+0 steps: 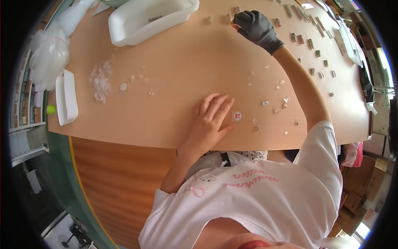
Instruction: The person sorts and arranges small plastic parts by hand, taking them from a white bin and placing them on a table.
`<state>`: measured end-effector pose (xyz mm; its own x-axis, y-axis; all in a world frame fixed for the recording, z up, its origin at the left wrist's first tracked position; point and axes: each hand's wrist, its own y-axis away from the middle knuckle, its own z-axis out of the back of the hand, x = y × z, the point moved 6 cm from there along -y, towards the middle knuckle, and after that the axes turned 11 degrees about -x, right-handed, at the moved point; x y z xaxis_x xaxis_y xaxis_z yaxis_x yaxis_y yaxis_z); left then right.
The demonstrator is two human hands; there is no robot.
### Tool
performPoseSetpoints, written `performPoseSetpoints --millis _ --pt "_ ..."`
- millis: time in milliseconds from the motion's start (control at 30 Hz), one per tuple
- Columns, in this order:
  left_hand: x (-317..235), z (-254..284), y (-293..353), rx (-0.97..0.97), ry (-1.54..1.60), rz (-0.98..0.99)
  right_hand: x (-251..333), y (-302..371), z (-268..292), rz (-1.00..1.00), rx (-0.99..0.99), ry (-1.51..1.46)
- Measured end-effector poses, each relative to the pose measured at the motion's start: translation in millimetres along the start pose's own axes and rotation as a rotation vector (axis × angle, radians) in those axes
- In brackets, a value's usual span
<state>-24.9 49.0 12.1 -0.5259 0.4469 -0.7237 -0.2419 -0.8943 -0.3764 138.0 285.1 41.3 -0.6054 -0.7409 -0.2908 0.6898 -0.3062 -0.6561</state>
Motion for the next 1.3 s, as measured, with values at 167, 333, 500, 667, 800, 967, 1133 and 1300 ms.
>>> performPoseSetpoints --millis 167,333,500,667,800,967,1133,1300 --pt "-6 -12 -1 0.078 -0.104 -0.064 -8 7 2 -0.089 -0.071 -0.189" --pt "-20 -17 2 0.055 -0.032 -0.166 50 0 83 -0.047 -0.028 -0.257" --pt "-29 -24 8 0.032 -0.05 -0.207 125 72 177 -0.382 0.259 -0.388" --pt "-36 -27 9 0.052 -0.096 -0.265 176 119 188 -0.729 0.292 -0.374" --pt "-48 -33 12 0.034 -0.15 -0.32 191 127 179 -0.815 0.205 -0.248" --pt "-46 -45 19 0.007 -0.201 -0.303 203 130 179 -0.727 0.119 -0.091" --pt "-53 -43 12 -0.108 -0.086 -0.249 192 124 181 -1.192 -0.061 -0.342" --pt "-55 -39 11 -0.351 0.196 -0.25 194 115 174 -1.398 -0.287 -0.508"
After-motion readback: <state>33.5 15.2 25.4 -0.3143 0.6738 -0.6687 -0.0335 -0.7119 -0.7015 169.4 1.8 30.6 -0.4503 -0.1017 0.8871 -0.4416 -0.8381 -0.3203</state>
